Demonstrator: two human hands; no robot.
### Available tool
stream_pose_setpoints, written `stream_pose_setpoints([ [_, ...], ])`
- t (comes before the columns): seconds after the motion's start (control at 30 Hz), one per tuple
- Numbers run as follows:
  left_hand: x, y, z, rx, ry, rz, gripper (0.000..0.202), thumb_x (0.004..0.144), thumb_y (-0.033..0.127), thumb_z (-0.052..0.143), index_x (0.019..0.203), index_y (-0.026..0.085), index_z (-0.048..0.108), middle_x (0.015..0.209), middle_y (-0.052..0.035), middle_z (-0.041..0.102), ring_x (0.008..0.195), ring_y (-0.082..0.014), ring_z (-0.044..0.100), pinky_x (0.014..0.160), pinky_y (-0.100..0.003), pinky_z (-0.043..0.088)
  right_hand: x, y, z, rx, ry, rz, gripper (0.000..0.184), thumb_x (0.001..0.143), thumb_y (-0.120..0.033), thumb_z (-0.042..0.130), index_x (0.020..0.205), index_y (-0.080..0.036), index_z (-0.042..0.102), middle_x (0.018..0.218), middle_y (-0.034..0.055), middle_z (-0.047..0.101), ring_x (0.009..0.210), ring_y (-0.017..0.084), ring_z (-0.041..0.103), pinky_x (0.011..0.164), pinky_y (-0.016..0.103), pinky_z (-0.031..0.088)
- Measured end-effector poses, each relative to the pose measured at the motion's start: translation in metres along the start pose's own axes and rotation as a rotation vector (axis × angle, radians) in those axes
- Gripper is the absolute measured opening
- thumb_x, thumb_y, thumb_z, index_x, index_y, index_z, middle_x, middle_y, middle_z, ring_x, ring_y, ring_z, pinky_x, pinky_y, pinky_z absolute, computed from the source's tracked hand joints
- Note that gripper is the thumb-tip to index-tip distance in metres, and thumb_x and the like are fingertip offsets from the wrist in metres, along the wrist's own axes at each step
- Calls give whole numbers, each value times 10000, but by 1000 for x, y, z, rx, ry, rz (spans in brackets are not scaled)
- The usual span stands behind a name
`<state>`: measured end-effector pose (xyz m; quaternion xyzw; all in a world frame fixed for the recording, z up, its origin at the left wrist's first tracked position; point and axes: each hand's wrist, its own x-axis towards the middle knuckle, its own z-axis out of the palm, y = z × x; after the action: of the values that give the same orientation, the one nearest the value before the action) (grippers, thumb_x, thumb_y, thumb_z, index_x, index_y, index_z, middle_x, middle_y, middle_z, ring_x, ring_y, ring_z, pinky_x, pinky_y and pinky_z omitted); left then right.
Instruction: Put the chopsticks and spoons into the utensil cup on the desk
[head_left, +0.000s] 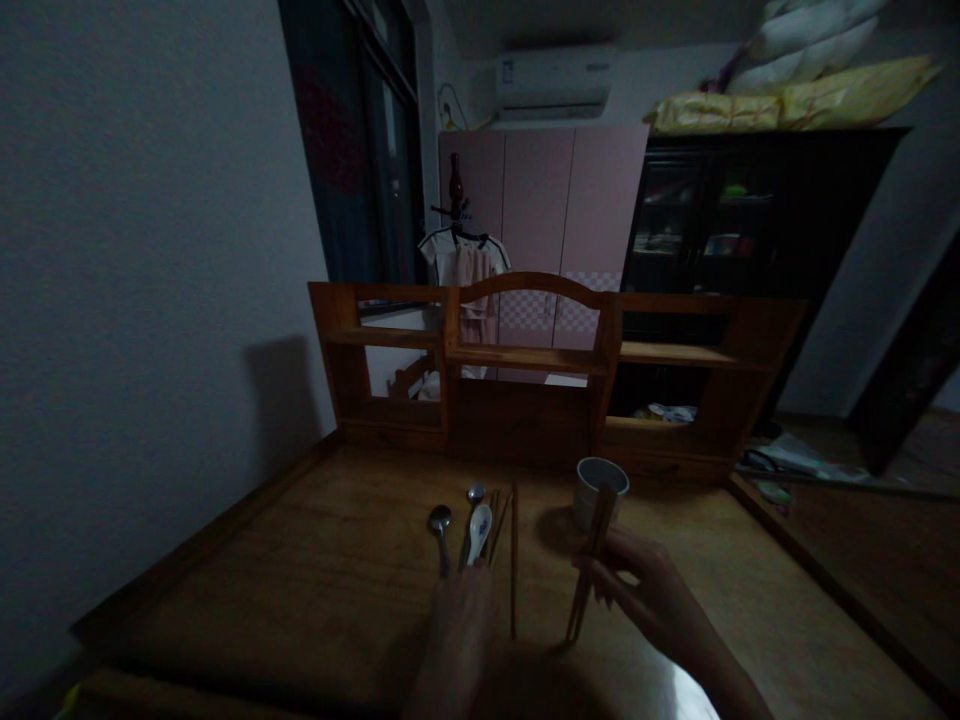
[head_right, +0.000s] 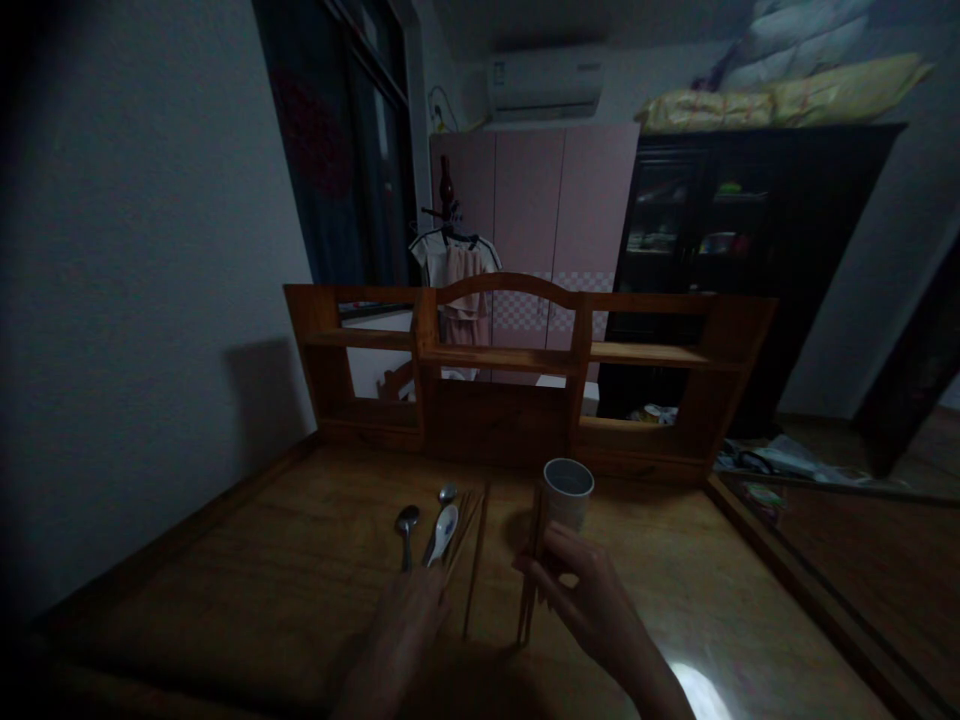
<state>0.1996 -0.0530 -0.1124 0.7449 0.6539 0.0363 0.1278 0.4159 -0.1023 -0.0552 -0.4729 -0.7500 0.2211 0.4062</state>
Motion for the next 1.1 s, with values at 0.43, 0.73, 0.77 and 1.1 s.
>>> stream_pose_setpoints([
  [0.43, 1, -6, 10, -28, -22, 49, 314, 892, 123, 389, 1047, 107, 661, 991, -181, 725, 919, -284, 700, 749, -352, 522, 0, 2, 2, 1, 9, 13, 243, 933, -368, 539, 805, -179, 624, 760, 36, 598, 649, 144, 581, 520, 230, 469],
  [0.73, -22, 4, 6, -462, 17, 204, 240, 949, 287, 391, 947, 178, 606, 785, -38, 690, 735, -166, 652, 653, -234, 454, 1, 0, 2, -2, 17, 0, 213, 934, -361, 537, 875, -187, 646, 779, 36, 614, 658, 148, 577, 530, 236, 456],
  [0.77, -26, 7, 7, -590, 15, 244, 263, 951, 355, 396, 916, 189, 597, 763, -15, 676, 718, -151, 637, 649, -222, 450, 1, 0, 2, 0, 14, 2, 213, 936, -359, 535, 867, -187, 641, 777, 32, 612, 657, 147, 575, 534, 236, 455],
  [1.1, -23, 37, 30, -1033, 146, 289, 299, 896, 437, 493, 874, 194, 667, 877, -35, 717, 817, -172, 666, 730, -224, 474, 2, 0, 1, 6, 10, 4, 217, 945, -334, 519, 808, -180, 588, 766, 22, 586, 645, 137, 565, 548, 233, 452],
])
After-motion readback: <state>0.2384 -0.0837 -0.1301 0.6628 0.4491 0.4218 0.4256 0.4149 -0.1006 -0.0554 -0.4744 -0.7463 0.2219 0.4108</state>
